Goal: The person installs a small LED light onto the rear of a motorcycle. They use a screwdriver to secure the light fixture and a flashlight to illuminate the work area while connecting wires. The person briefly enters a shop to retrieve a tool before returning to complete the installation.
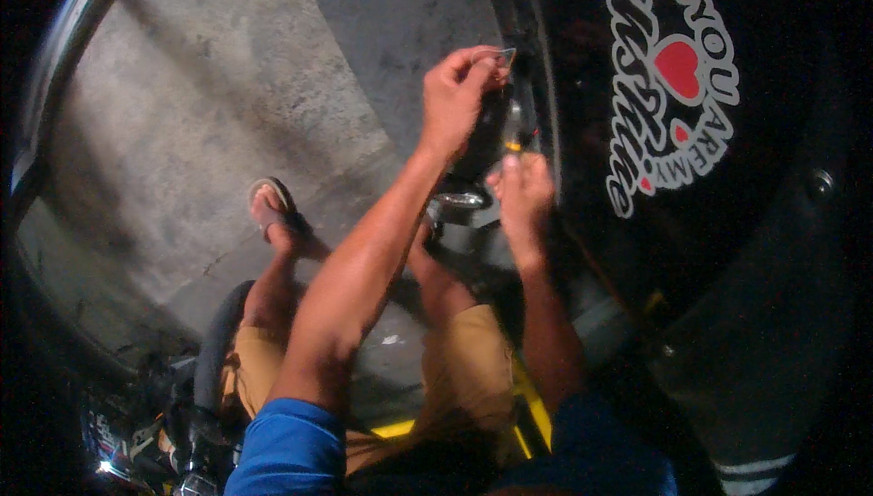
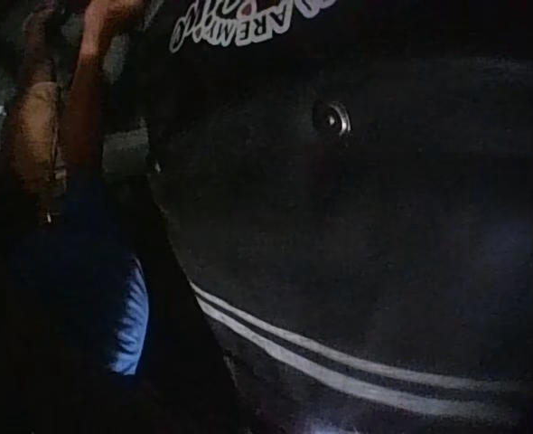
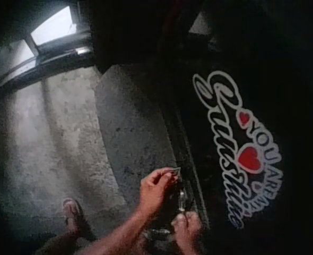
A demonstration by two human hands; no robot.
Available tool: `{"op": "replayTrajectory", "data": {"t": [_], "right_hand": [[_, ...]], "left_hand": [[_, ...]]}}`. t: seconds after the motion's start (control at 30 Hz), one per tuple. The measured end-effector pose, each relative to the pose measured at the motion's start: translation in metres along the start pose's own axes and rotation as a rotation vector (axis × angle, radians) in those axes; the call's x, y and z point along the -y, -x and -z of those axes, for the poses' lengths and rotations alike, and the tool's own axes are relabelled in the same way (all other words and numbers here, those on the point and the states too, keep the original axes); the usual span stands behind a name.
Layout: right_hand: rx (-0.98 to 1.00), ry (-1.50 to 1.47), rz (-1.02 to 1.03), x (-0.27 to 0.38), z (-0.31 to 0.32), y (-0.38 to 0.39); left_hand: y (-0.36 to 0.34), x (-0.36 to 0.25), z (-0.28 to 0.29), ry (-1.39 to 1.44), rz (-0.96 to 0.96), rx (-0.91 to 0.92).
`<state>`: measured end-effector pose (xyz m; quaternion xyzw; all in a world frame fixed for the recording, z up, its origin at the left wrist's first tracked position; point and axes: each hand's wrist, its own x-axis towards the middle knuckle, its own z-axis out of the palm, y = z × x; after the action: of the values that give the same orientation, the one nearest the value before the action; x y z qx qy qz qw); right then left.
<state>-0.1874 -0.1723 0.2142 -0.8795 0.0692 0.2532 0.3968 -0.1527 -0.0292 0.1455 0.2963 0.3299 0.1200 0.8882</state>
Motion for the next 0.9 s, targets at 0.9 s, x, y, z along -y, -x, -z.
{"op": "replayTrajectory", "data": {"t": [0.9], "right_hand": [[0.226, 0.199, 0.024, 0.073, 0.02, -0.041]], "left_hand": [[-0.001, -0.02, 0.004, 0.282, 0.169, 0.055]]}}
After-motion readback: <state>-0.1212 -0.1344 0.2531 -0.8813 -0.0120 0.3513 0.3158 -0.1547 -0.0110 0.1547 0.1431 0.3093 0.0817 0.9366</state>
